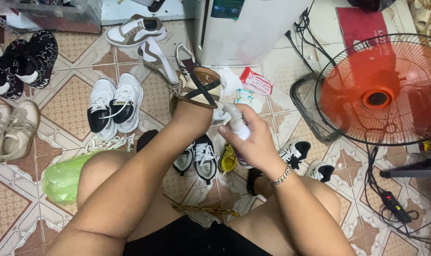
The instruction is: Cleaning a shoe using a cloth and cleaning spray.
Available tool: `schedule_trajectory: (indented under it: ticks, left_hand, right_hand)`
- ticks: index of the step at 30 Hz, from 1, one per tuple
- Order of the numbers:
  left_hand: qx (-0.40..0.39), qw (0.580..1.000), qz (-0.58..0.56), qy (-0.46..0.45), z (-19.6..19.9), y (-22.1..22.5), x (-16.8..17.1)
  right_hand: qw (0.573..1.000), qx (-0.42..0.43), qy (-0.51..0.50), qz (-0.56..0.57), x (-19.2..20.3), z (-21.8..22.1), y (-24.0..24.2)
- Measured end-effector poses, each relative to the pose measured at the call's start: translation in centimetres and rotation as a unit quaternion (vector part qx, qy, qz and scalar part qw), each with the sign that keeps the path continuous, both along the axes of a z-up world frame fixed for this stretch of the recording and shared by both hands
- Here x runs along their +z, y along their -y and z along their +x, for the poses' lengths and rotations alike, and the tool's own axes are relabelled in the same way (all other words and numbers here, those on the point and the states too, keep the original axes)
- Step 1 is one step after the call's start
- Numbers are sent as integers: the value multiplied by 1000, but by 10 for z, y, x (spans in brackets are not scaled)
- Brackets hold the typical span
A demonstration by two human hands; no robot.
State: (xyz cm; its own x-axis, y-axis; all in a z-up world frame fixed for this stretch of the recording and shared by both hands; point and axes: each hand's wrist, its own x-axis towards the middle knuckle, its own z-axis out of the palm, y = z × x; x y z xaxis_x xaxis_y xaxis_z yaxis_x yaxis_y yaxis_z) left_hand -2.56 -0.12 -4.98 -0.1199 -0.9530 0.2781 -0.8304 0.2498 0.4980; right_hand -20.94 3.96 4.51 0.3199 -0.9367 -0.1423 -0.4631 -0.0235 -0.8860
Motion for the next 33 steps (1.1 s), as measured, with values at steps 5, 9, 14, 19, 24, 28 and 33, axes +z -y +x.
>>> schedule_trajectory:
  ticks: [5, 9, 14, 19, 24, 28, 33]
  left_hand:
    - [-11, 1000, -4, -11, -3, -2, 5]
    - [-2, 997, 72, 5, 2, -5, 27]
    - [17, 978, 203, -42, 25, -3, 44]
    - [55, 975, 164, -137, 43, -4, 82]
    - [19, 926, 27, -377, 63, 1, 72]
    - [139, 857, 103, -485, 72, 6, 69]
    - [116, 749, 23, -652, 72, 3, 68]
  right_hand:
    - [992, 54, -11, -112, -9, -2, 2]
    - [996, 8, -11, -89, -16, -5, 7]
    - [985, -123, 106, -55, -74, -37, 43]
    - [958, -207, 69, -184, -228, -100, 81]
    - [971, -202, -128, 4, -291, -126, 41]
    - [962, -80, -259, 29, -351, -167, -1]
    - [948, -14, -229, 219, -395, -183, -35]
